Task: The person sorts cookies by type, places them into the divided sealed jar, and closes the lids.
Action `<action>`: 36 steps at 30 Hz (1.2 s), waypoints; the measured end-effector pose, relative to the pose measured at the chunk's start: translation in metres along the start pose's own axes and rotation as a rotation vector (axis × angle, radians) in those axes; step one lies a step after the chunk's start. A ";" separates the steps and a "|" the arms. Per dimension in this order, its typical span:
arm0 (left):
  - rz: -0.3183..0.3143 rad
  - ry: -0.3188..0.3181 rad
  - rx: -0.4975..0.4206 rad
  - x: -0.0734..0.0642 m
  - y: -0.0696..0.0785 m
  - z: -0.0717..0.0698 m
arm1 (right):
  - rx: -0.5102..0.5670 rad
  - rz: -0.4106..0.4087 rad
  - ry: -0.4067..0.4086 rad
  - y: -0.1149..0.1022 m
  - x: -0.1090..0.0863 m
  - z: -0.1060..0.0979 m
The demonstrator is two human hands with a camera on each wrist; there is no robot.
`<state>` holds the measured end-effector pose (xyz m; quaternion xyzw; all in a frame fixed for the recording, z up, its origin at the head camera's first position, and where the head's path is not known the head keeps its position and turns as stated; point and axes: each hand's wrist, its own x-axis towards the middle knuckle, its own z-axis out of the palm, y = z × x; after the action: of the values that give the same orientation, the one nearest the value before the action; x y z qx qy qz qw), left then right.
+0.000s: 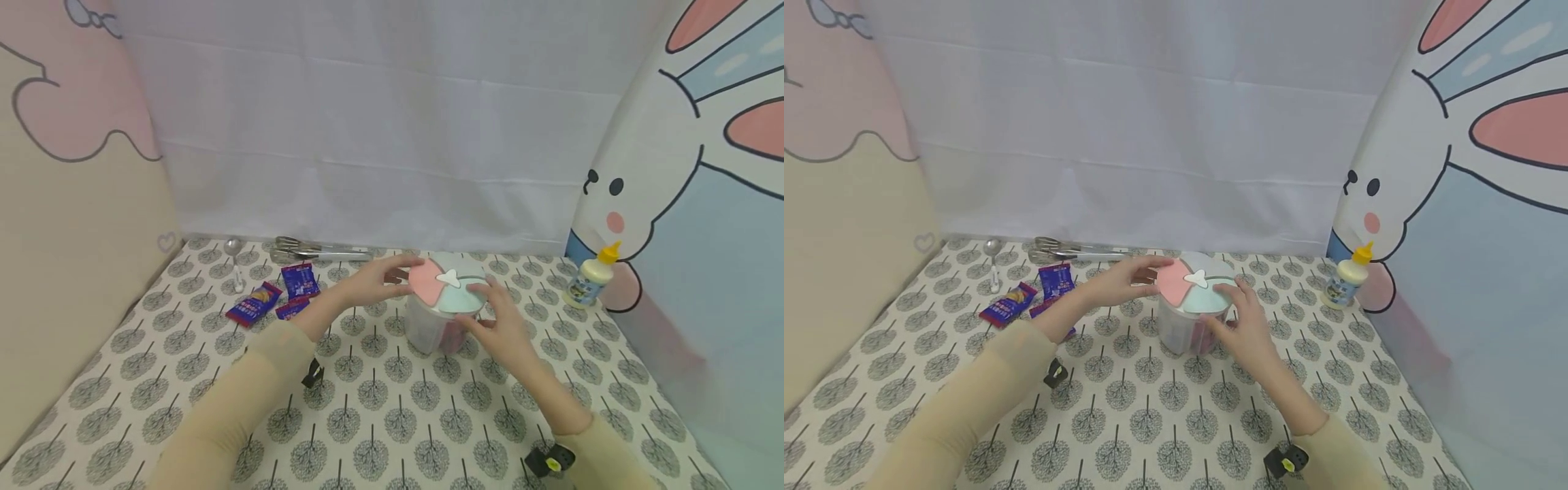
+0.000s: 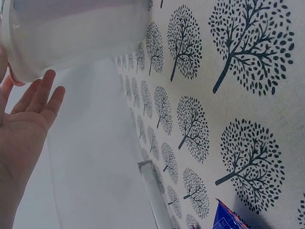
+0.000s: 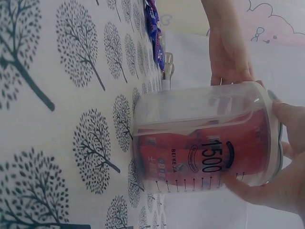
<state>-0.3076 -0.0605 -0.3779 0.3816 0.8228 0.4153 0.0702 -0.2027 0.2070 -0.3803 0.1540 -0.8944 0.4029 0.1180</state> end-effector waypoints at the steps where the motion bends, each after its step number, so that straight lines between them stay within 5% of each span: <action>1: -0.008 0.006 -0.005 -0.001 0.000 0.001 | 0.009 -0.002 -0.001 0.001 0.002 0.000; 11: -0.102 0.147 -0.005 -0.004 0.021 0.015 | 0.137 -0.145 -0.194 0.046 0.035 -0.024; 16: -0.135 0.153 0.002 -0.012 0.036 0.022 | 0.242 -0.217 -0.330 0.069 0.053 -0.040; 22: -0.093 0.149 0.086 -0.020 0.046 0.029 | 0.429 -0.324 -0.410 0.084 0.066 -0.054; 27: -0.048 0.152 0.176 -0.026 0.047 0.032 | 0.418 -0.329 -0.421 0.085 0.063 -0.057; 36: 0.000 0.115 0.206 -0.025 0.038 0.024 | 0.286 -0.225 -0.396 0.080 0.049 -0.057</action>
<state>-0.2576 -0.0490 -0.3700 0.3622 0.8638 0.3498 -0.0166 -0.2723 0.2915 -0.3822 0.3432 -0.8113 0.4717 -0.0383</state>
